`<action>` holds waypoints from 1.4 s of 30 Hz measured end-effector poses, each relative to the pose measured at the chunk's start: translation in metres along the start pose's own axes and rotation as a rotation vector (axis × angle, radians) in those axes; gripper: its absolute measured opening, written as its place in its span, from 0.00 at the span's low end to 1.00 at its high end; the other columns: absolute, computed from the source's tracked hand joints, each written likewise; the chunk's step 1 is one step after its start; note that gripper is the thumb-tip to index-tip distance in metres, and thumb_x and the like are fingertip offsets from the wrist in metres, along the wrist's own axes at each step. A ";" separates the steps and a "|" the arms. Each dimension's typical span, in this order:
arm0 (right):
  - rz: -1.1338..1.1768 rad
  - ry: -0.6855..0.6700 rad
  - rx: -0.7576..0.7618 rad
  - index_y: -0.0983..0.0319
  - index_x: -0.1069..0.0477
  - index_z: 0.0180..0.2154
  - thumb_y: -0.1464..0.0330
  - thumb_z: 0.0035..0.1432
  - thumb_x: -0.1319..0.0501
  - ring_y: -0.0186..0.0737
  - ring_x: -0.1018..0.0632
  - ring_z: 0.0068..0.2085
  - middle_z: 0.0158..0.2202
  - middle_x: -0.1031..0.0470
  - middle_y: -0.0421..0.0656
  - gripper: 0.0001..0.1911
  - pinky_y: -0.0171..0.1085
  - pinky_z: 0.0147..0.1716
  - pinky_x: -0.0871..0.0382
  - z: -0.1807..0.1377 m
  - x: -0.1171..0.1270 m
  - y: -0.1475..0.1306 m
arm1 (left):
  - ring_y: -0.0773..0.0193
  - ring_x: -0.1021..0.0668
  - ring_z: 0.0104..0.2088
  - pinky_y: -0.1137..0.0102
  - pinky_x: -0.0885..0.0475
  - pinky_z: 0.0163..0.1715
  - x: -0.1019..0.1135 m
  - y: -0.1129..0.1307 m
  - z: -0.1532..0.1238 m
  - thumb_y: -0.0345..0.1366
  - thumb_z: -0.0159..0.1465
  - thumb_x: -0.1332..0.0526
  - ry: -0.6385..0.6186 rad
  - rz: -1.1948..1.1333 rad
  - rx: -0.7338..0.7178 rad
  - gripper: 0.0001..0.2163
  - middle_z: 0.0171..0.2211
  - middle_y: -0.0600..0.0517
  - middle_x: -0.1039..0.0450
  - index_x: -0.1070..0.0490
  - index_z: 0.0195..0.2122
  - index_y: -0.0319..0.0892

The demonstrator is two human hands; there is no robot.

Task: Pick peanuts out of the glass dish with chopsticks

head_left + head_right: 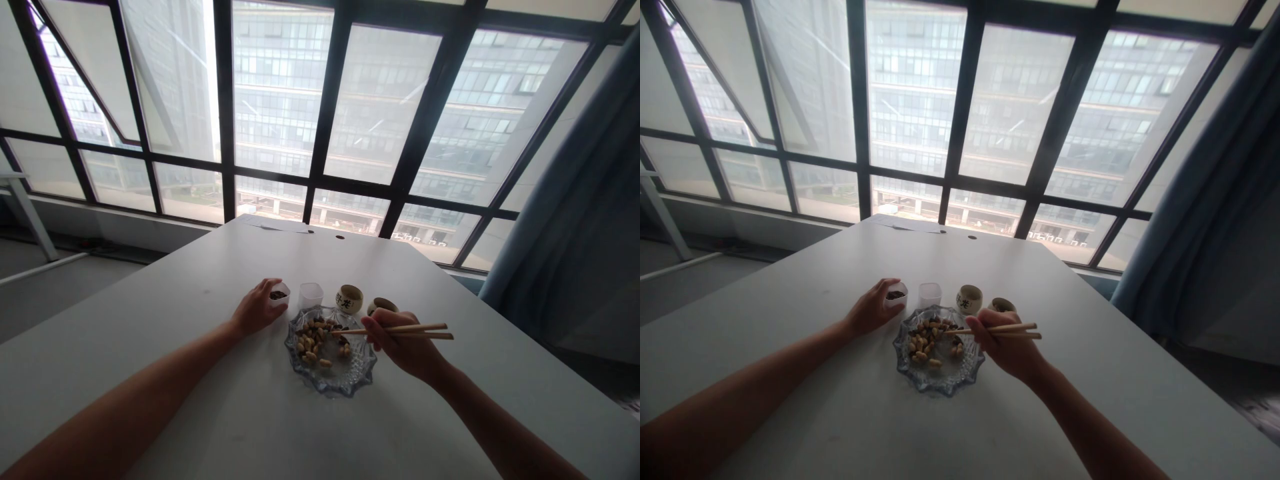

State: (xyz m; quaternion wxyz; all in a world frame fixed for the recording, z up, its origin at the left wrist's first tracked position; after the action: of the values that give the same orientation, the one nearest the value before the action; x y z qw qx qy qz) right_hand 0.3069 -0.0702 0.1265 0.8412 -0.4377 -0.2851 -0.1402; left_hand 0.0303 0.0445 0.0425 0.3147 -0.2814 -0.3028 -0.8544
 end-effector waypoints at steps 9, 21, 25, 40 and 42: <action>0.160 0.150 -0.201 0.60 0.32 0.23 0.48 0.61 0.40 0.37 0.26 0.18 0.19 0.26 0.42 0.25 0.34 0.17 0.32 -0.004 -0.012 0.013 | 0.52 0.20 0.46 0.59 0.23 0.47 0.002 0.002 0.001 0.41 0.59 0.36 -0.013 0.019 0.023 0.24 0.53 0.43 0.28 0.36 0.56 0.45; 0.183 0.212 -0.230 0.58 0.32 0.23 0.46 0.59 0.39 0.38 0.26 0.18 0.19 0.25 0.42 0.25 0.36 0.18 0.32 -0.008 -0.027 0.025 | 0.52 0.21 0.48 0.59 0.24 0.48 0.002 0.002 0.001 0.43 0.60 0.37 -0.026 0.016 0.031 0.24 0.54 0.43 0.28 0.36 0.56 0.43; 0.098 0.223 -0.137 0.58 0.32 0.23 0.49 0.62 0.41 0.38 0.26 0.18 0.19 0.26 0.41 0.23 0.36 0.18 0.32 -0.008 -0.017 0.018 | 0.52 0.21 0.48 0.59 0.24 0.48 0.003 0.004 0.001 0.42 0.59 0.37 -0.023 0.015 0.026 0.24 0.53 0.43 0.28 0.36 0.56 0.44; -0.103 0.089 0.163 0.60 0.30 0.23 0.57 0.66 0.42 0.33 0.31 0.18 0.18 0.29 0.40 0.21 0.34 0.19 0.38 -0.010 -0.031 -0.004 | 0.50 0.21 0.49 0.57 0.24 0.49 0.000 0.001 0.000 0.41 0.60 0.37 -0.035 0.025 0.027 0.24 0.54 0.41 0.28 0.37 0.56 0.43; -0.012 0.124 0.082 0.60 0.30 0.22 0.54 0.65 0.41 0.34 0.29 0.18 0.18 0.28 0.40 0.23 0.34 0.18 0.36 -0.007 -0.025 0.003 | 0.50 0.21 0.49 0.57 0.25 0.49 0.001 0.001 0.001 0.41 0.60 0.37 -0.033 0.026 0.024 0.24 0.54 0.41 0.28 0.38 0.56 0.43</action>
State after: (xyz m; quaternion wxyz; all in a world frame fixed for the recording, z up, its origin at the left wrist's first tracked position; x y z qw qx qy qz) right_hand 0.2909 -0.0750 0.1061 0.8736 -0.3915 -0.2403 -0.1603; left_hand 0.0310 0.0438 0.0438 0.3239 -0.2956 -0.3145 -0.8419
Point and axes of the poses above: each hand's wrist, its own z-axis towards the middle knuckle, its own x-axis out of the back of the hand, y = z × x, the point moved 6 cm from there along z, towards the middle knuckle
